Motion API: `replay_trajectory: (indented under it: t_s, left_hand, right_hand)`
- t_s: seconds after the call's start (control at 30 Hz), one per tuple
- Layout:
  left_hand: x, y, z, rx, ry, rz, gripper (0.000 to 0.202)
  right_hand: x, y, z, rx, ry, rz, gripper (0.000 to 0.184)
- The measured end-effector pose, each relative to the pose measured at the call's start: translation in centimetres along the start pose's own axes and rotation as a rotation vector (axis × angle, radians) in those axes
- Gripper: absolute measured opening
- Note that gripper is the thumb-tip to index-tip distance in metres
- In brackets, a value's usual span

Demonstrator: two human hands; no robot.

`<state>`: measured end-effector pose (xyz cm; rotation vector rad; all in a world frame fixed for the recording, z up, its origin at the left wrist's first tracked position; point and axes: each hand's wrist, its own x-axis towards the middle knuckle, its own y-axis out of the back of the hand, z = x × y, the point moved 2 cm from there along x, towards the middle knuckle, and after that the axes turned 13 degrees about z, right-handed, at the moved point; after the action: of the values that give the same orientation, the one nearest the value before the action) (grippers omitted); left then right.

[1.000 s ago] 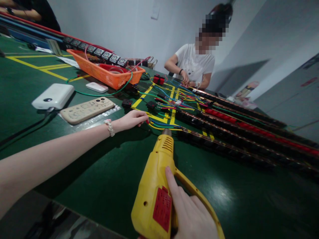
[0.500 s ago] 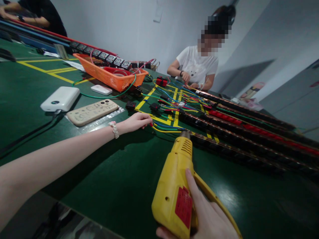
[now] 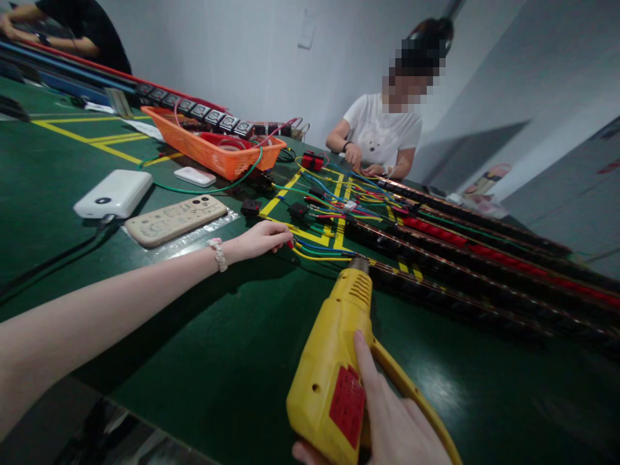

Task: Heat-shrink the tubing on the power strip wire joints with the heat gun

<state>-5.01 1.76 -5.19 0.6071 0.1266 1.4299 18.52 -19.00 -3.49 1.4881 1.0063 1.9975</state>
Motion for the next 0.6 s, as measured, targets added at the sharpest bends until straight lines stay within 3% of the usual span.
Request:
replay_trajectory:
  t_s: [0.2, 0.6]
  left_hand:
    - [-0.1, -0.1, 0.5, -0.008, 0.029, 0.003, 0.035]
    - [-0.1, -0.1, 0.7, -0.058, 0.042, 0.010, 0.037]
  right_hand:
    - [-0.1, -0.1, -1.3, 0.000, 0.009, 0.022, 0.098]
    - [0.5, -0.3, -4.0, -0.040, 0.202, 0.088, 0.060]
